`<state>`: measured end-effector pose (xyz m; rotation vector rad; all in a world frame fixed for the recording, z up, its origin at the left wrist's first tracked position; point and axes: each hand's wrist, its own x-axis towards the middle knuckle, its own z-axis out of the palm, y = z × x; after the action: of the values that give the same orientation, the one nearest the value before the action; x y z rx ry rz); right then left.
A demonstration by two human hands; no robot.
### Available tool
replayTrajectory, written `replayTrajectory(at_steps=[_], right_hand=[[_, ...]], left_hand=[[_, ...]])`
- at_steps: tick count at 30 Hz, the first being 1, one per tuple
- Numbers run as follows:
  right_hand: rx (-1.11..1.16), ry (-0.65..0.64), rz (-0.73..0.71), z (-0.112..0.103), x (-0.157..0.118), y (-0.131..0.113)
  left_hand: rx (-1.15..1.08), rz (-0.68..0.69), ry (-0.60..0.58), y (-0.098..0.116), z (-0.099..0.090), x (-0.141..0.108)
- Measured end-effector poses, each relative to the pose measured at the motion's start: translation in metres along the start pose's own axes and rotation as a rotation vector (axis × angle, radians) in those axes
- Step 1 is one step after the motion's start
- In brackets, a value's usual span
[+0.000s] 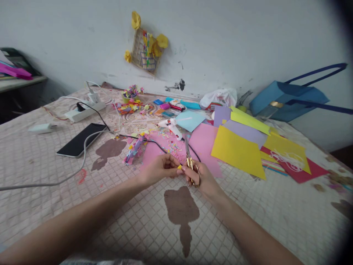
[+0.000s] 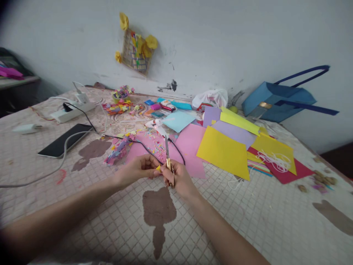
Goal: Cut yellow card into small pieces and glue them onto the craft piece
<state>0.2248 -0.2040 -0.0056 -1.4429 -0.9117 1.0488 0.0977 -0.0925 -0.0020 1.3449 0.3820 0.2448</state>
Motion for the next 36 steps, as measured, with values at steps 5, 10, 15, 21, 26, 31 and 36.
replayTrajectory(at_steps=[5, 10, 15, 21, 26, 31, 36], right_hand=[[-0.002, 0.043, -0.024, -0.001, 0.000, -0.002], [-0.001, 0.027, -0.043, -0.001, -0.001, -0.003], [0.010, 0.039, -0.077, 0.001, -0.002, -0.001], [-0.015, 0.046, -0.066, 0.000, -0.001, 0.001], [-0.012, 0.062, -0.056, 0.002, -0.001, 0.001], [-0.033, 0.047, -0.072, 0.002, -0.001, 0.002], [-0.049, 0.054, -0.074, 0.001, -0.002, 0.001]], left_hand=[[-0.019, -0.104, -0.064, 0.003, 0.000, -0.001], [-0.110, -0.184, -0.059, 0.003, 0.001, -0.002], [-0.176, -0.209, -0.033, 0.001, 0.003, -0.003], [-0.196, -0.215, -0.036, -0.003, 0.004, -0.002], [-0.226, -0.209, -0.007, -0.007, 0.006, -0.003], [-0.256, -0.211, -0.028, -0.008, 0.005, -0.003], [-0.247, -0.206, -0.030, -0.006, 0.004, -0.003]])
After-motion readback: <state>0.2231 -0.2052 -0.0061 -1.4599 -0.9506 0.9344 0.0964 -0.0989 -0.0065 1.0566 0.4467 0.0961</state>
